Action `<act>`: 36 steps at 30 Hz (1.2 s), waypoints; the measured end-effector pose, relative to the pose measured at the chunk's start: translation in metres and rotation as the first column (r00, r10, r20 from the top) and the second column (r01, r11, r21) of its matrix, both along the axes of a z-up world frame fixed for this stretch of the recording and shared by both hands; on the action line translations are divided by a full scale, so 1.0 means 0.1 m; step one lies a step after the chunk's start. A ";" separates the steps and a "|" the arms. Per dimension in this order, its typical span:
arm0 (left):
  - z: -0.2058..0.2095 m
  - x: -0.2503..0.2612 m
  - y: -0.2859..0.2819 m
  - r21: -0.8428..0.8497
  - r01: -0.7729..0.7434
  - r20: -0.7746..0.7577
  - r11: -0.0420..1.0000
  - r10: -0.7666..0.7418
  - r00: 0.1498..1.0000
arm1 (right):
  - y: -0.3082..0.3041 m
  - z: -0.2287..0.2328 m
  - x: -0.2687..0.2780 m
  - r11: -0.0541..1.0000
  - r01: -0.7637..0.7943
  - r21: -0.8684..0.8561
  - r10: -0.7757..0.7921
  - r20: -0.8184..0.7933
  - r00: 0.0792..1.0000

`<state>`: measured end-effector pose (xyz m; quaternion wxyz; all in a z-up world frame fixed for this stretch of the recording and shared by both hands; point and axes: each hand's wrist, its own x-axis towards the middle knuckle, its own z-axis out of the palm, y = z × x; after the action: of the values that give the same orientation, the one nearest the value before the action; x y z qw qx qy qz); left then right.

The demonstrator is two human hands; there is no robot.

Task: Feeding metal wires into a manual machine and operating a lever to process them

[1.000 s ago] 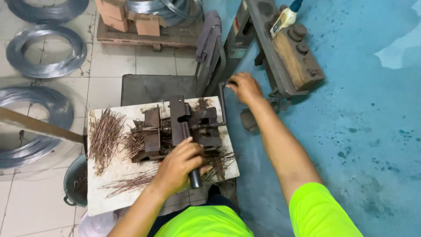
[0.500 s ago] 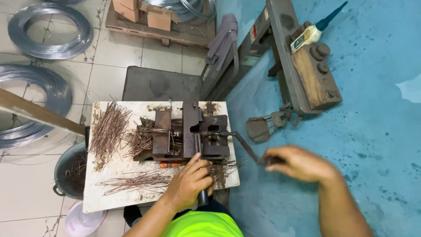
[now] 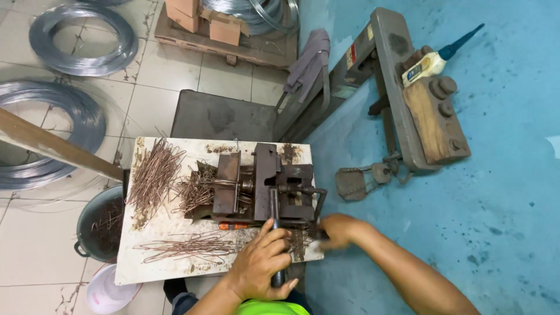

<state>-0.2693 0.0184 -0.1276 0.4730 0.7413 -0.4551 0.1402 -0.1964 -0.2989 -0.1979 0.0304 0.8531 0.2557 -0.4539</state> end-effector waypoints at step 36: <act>-0.09 -0.01 -0.08 -0.062 -0.035 0.031 0.997 0.037 0.999 | 0.18 0.20 0.07 0.976 0.212 -0.050 -0.215 -0.070 0.974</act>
<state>-0.2705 0.0108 -0.1371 0.4856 0.7322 -0.4447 0.1742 -0.1890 -0.2810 -0.1775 -0.0101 0.8571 0.1538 -0.4916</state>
